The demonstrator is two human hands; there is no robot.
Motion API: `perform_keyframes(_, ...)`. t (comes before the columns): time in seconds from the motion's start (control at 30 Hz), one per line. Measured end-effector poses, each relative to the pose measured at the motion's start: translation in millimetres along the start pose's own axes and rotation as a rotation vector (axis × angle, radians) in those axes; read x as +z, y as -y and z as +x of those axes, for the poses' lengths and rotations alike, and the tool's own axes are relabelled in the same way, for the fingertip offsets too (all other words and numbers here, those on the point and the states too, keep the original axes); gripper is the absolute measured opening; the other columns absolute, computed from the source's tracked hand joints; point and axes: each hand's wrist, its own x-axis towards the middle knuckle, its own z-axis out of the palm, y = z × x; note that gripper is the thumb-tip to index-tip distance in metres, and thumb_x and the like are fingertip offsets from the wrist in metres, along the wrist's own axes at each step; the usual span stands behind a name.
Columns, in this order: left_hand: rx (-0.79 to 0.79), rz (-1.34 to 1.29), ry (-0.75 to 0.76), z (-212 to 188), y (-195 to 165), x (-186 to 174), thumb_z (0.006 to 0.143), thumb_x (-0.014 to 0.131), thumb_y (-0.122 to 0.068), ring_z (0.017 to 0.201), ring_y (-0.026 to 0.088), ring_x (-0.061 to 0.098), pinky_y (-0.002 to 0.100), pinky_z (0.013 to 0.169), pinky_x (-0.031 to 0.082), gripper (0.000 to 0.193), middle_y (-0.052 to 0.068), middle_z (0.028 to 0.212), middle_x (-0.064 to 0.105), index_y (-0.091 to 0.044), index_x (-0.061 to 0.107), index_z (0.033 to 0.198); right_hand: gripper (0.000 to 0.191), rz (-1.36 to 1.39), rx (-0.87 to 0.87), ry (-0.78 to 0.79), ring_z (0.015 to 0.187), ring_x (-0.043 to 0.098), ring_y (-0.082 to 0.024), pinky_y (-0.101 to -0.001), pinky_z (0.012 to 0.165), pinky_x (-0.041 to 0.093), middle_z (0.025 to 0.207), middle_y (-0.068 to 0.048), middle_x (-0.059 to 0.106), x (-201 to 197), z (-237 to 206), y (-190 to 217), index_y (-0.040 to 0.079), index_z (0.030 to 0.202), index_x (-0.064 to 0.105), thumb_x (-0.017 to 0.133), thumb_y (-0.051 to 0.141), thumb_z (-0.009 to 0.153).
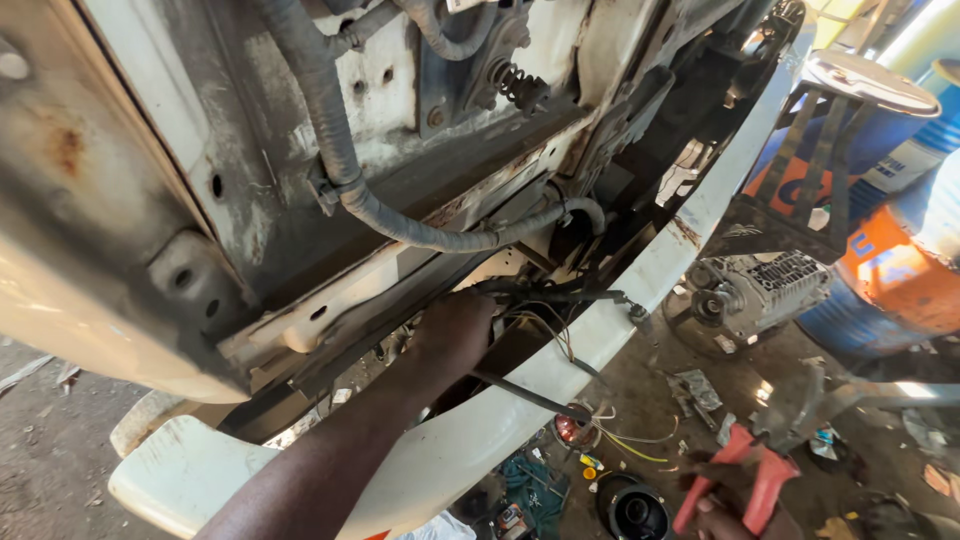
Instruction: The person is working underneath a vehicle, using pliers to cut and manipulate electrical wires. They are seen stripping wire insulation and adjusting connections within the vehicle's undercarriage.
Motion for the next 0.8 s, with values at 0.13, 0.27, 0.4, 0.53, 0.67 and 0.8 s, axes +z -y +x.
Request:
perform_keyframes(0.13,-0.184,-0.289,0.041,-7,11,-4,0.089,0.068,-0.022,0.094,0.033,0.072,0.049,0.086,0.055,0.014,0.015,0.096,0.074,-0.009,0.072,0.094,0.054,-0.284,-0.174,-0.1,0.074,0.073,-0.019,-0.0329,0.065,0.059,0.11,-0.014,0.071,22,-25,50,0.005,0.13,0.067,0.067,-0.002,0.076)
perform_keyframes(0.27,-0.317,-0.4,-0.02,-11,17,-3,0.093,0.066,-0.027,0.095,0.036,0.071,0.051,0.084,0.055,0.016,0.014,0.097,0.074,-0.013,0.069,0.101,0.058,-0.321,-0.286,-0.12,0.095,0.073,-0.019,-0.0327,0.08,0.057,0.114,-0.014,0.068,67,-29,120,0.005,0.132,0.065,0.07,0.004,0.075)
perform_keyframes(0.4,-0.289,-0.315,-0.132,-13,20,10,0.098,0.062,-0.027,0.095,0.04,0.07,0.054,0.083,0.053,0.016,0.017,0.097,0.074,-0.015,0.066,0.107,0.061,-0.674,-0.262,-0.098,0.118,0.066,-0.025,-0.0361,0.093,0.051,0.137,-0.014,0.061,97,-26,178,0.006,0.131,0.064,0.077,0.014,0.072)
perform_keyframes(0.53,-0.218,-0.284,-0.226,-11,21,8,0.099,0.063,-0.031,0.095,0.042,0.07,0.054,0.084,0.053,0.022,0.019,0.099,0.073,-0.011,0.065,0.109,0.05,-0.822,0.01,-0.048,0.116,0.071,-0.026,-0.0372,0.098,0.054,0.126,-0.008,0.071,119,-31,203,0.015,0.128,0.068,0.078,0.028,0.081)
perform_keyframes(0.67,-0.3,-0.349,-0.045,-4,14,-14,0.097,0.061,-0.038,0.094,0.04,0.071,0.051,0.085,0.055,0.028,0.018,0.102,0.072,-0.019,0.069,0.116,0.05,-0.761,0.034,-0.061,0.11,0.073,-0.026,-0.0375,0.094,0.055,0.12,-0.01,0.072,125,-38,207,0.014,0.127,0.067,0.077,0.025,0.079)
perform_keyframes(0.8,-0.206,-0.19,-0.177,11,5,-30,0.095,0.064,-0.04,0.095,0.04,0.07,0.054,0.083,0.054,0.029,0.019,0.102,0.073,-0.018,0.072,0.112,0.057,-0.708,0.101,-0.089,0.104,0.074,-0.025,-0.0369,0.092,0.057,0.108,-0.011,0.077,119,-36,206,0.014,0.134,0.061,0.076,0.026,0.08)
